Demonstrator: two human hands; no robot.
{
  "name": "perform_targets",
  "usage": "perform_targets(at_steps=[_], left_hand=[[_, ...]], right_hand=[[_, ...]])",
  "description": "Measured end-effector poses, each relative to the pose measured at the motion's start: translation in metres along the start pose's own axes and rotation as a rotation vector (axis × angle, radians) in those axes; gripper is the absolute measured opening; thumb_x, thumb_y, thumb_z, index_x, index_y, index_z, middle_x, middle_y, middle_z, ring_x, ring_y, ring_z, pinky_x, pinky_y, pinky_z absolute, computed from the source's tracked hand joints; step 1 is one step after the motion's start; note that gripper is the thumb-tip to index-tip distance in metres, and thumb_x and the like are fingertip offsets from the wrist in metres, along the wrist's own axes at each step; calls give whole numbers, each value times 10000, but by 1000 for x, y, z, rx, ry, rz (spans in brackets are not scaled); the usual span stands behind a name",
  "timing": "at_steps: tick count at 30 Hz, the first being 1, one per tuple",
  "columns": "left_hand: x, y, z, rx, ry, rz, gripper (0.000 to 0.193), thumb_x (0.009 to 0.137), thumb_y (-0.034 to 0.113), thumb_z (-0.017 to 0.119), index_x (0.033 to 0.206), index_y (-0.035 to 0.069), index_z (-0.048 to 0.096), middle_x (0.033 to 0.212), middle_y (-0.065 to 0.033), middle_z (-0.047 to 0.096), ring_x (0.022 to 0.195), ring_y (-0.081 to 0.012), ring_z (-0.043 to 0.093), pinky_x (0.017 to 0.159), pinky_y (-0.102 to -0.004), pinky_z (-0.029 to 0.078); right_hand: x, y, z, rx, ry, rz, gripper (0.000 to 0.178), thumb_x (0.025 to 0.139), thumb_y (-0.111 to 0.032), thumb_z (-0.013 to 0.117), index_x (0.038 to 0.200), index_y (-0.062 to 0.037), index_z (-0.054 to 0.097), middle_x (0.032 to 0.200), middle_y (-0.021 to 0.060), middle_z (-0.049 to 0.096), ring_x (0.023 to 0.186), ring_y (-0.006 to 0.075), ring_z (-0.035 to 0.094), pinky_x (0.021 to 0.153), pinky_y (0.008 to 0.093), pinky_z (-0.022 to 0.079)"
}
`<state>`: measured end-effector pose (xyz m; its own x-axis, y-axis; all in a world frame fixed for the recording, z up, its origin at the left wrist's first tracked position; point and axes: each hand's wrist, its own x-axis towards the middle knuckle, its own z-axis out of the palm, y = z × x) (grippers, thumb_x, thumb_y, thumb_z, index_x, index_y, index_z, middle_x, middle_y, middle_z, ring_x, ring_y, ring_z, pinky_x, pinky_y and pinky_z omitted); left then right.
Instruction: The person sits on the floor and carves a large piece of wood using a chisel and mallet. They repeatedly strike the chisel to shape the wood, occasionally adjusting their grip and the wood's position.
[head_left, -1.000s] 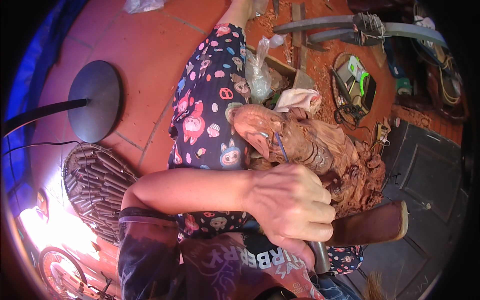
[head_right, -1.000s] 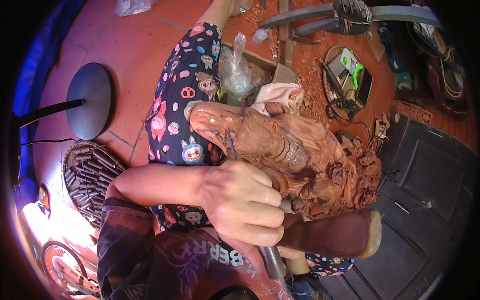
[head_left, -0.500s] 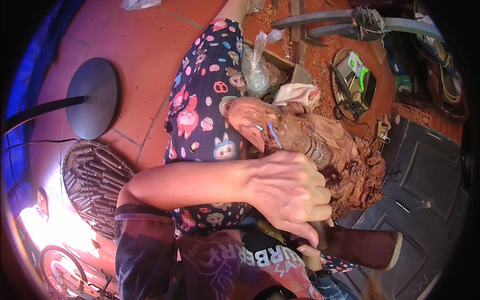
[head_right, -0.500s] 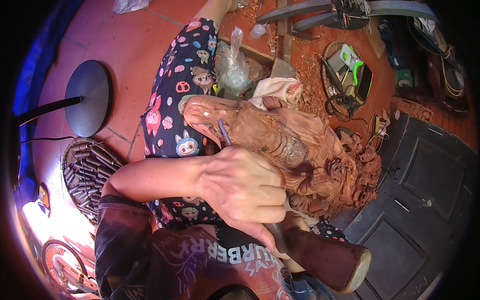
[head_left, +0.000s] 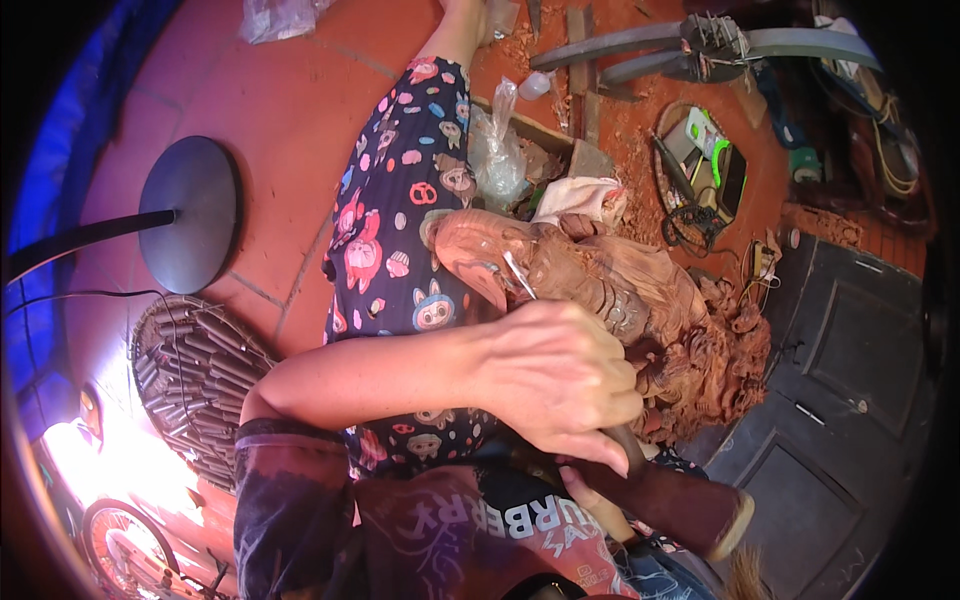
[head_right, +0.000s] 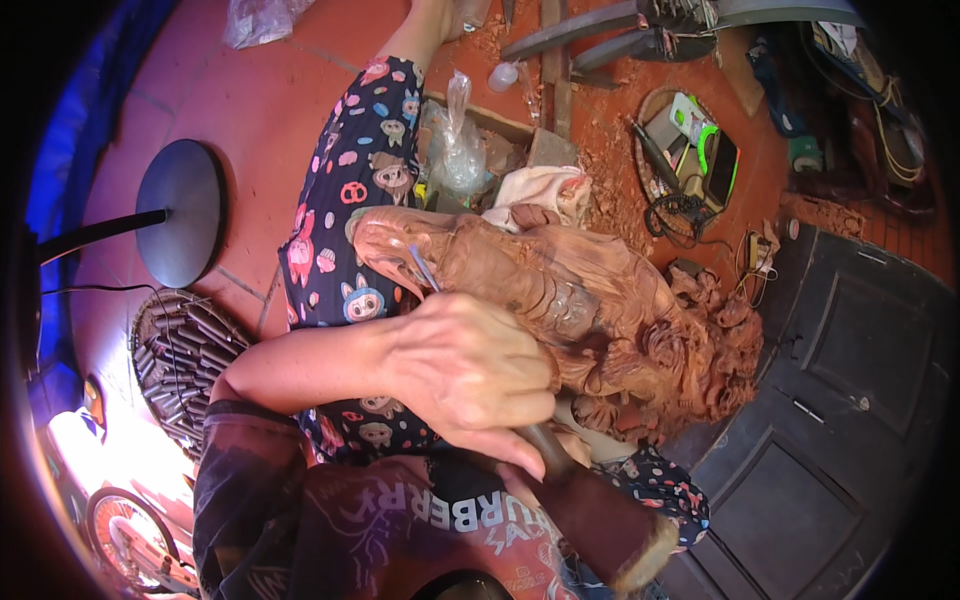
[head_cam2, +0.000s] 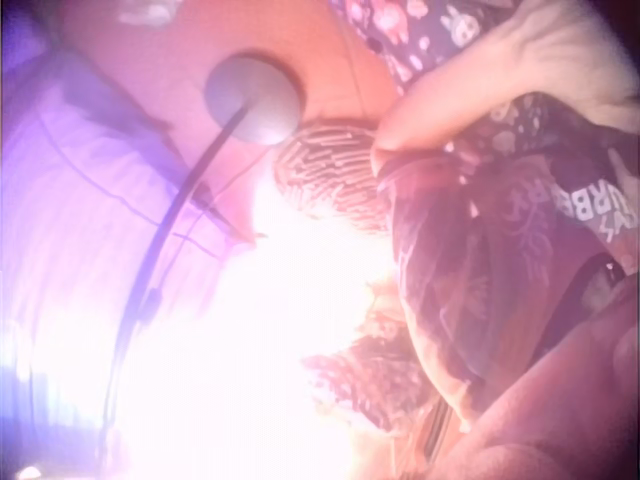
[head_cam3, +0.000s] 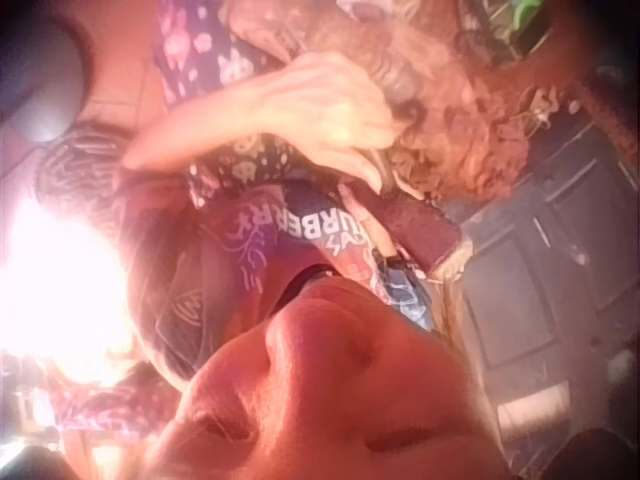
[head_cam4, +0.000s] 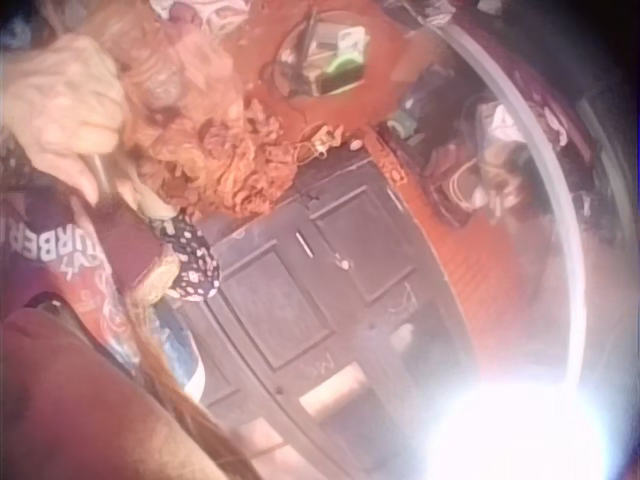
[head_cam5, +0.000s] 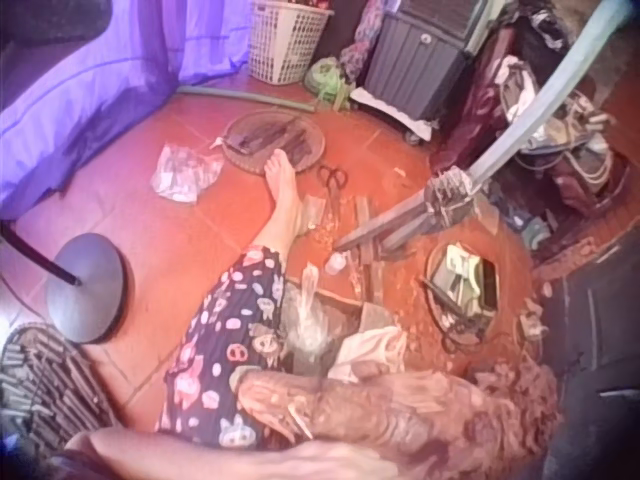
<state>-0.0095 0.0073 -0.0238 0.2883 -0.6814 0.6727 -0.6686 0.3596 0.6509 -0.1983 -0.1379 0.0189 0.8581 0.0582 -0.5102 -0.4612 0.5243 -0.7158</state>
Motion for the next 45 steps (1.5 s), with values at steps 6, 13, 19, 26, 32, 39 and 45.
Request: perform_targets(at_steps=[6, 13, 19, 26, 32, 39, 45], left_hand=[[3, 2, -1, 36, -14, -71, 490, 856, 518, 588, 692, 57, 571, 609, -66, 535, 573, -270, 587, 521, -383, 470], [6, 6, 1, 213, -95, -43, 440, 829, 462, 623, 680, 51, 575, 633, -56, 553, 597, -239, 598, 540, -352, 483], [11, 8, 6, 186, 83, 83, 367, 787, 439, 660, 702, 105, 535, 694, 5, 469, 566, -128, 494, 491, -249, 417], [10, 10, 0, 57, 268, 92, 436, 792, 495, 659, 715, 87, 526, 690, -23, 463, 595, -174, 525, 482, -307, 428], [15, 8, -6, 29, 408, 180, 506, 815, 559, 670, 748, 61, 611, 599, 6, 395, 468, -121, 448, 410, -234, 366], [12, 5, 1, 42, 314, 76, 473, 822, 543, 653, 713, 89, 574, 613, -1, 418, 497, -156, 491, 420, -284, 375], [10, 7, 0, 40, 126, -74, 469, 854, 536, 593, 705, 94, 546, 651, -35, 507, 582, -222, 574, 486, -345, 442]], right_hand=[[3, 2, -2, 6, -12, -2, 729, 586, -257, 720, 1204, -105, 366, 926, 98, 513, 796, 210, 540, 706, 340, 491], [3, 1, -2, 10, -3, 1, 706, 599, -253, 722, 1191, -104, 367, 903, 94, 511, 768, 210, 538, 684, 337, 492], [-1, -2, 0, 6, 8, 1, 686, 611, -249, 724, 1179, -103, 368, 883, 91, 509, 744, 209, 537, 666, 335, 493], [4, -3, 1, 17, 9, 0, 663, 625, -245, 725, 1165, -102, 369, 860, 87, 506, 717, 209, 535, 644, 332, 494], [8, -1, 3, 10, 18, 0, 644, 637, -242, 727, 1153, -101, 369, 840, 83, 504, 693, 208, 533, 625, 329, 494], [5, -2, 0, 10, 11, 2, 622, 651, -238, 728, 1140, -101, 370, 817, 79, 501, 665, 208, 531, 603, 326, 495], [6, -4, 1, 6, 10, -12, 603, 663, -234, 730, 1128, -100, 371, 797, 76, 499, 642, 207, 530, 584, 324, 496]])
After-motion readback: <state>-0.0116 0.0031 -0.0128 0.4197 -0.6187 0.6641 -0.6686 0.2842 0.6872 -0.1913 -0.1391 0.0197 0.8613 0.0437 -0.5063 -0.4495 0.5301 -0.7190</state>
